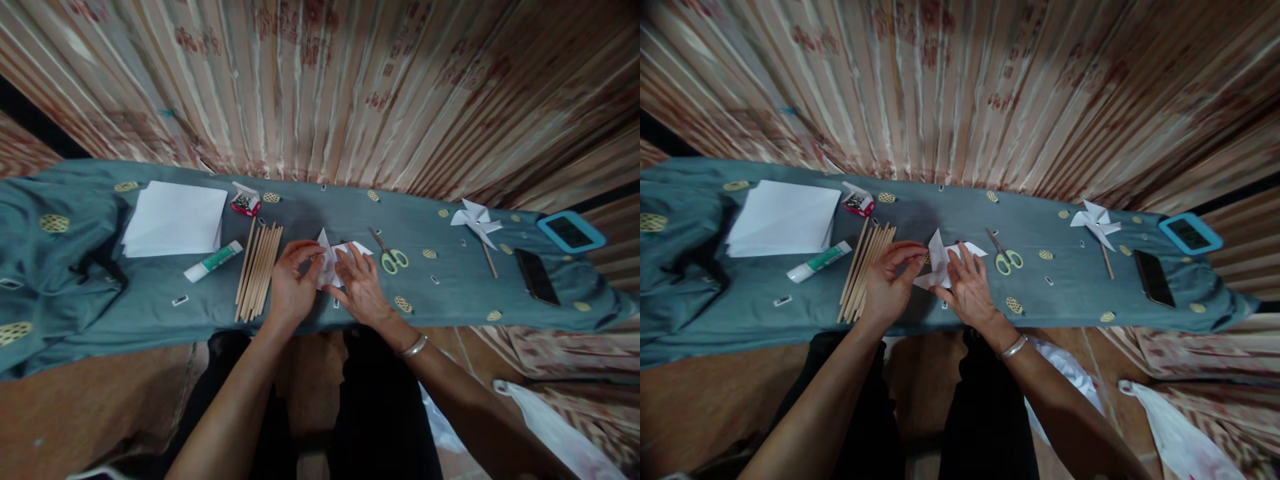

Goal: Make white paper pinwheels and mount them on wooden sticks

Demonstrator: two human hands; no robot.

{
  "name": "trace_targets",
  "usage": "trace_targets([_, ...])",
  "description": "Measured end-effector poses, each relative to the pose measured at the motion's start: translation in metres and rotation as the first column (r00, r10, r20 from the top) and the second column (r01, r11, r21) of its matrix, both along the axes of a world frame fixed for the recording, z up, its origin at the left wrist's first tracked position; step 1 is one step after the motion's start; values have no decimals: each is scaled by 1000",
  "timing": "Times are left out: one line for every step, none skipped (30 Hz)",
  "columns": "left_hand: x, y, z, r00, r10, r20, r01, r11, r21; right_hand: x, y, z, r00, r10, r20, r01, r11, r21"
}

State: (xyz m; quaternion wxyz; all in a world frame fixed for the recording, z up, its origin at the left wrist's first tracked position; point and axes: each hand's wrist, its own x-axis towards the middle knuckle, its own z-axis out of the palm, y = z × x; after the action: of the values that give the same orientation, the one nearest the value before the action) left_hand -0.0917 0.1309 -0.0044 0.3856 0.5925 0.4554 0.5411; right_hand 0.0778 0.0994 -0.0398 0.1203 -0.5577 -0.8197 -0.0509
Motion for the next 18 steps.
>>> trace_targets([0,0,0,1000,-1,12,1,1000,-7,-1,-1,-1,1000,-7,-10,7,1000,4])
trace_targets([-1,0,0,1000,0,24,0,1000,-15,-2,-1,-1,1000,-14,-20,14,1000,6])
trace_targets([-2,0,0,999,6,38,-5,1000,-24,-2,-2,-2,999,-18,-29,18,1000,5])
trace_targets([-3,0,0,999,13,51,-11,999,-35,-3,-2,-2,999,-21,-35,21,1000,3])
trace_targets([-5,0,0,998,20,64,-17,999,-45,-3,-2,-2,999,-22,-40,22,1000,-2])
trace_targets([-6,0,1,997,25,75,-21,998,-55,-2,-2,-2,999,-21,-44,20,1000,-10])
trace_targets([-8,-1,1,996,30,82,-25,998,-61,-2,-2,-3,999,-19,-48,18,1000,-18])
trace_targets([-9,-2,2,996,32,85,-27,998,-64,-1,-2,-3,998,-18,-52,17,1000,-24])
trace_targets([-10,-3,2,996,32,85,-26,998,-65,0,-1,-3,998,-18,-57,16,1000,-26])
trace_targets([-11,-3,3,996,30,81,-25,998,-65,0,-1,-3,998,-18,-61,17,1000,-25])
trace_targets([-12,-4,3,997,30,74,-25,998,-63,0,-1,-3,998,-19,-63,18,1000,-20])
trace_targets([-12,-5,3,997,29,70,-24,998,-60,0,-1,-3,998,-21,-62,20,1000,-12])
trace_targets([-13,-5,4,997,28,69,-24,998,-56,0,-2,-3,998,-19,-55,19,1000,-5])
trace_targets([-15,-5,4,997,27,70,-23,998,-52,-1,-2,-2,999,-11,-40,11,1000,-1])
trace_targets([-16,-4,4,997,28,72,-25,998,-50,-1,-2,-1,1000,1,-21,0,1000,1])
trace_targets([-17,-3,5,997,32,77,-28,999,-47,0,-3,1,1000,10,-3,-10,1000,4])
trace_targets([-18,-2,5,996,36,82,-32,999,-43,0,-3,2,1000,14,10,-14,1000,12])
trace_targets([-19,0,5,996,39,86,-36,999,-38,2,-4,4,1000,10,13,-11,1000,24])
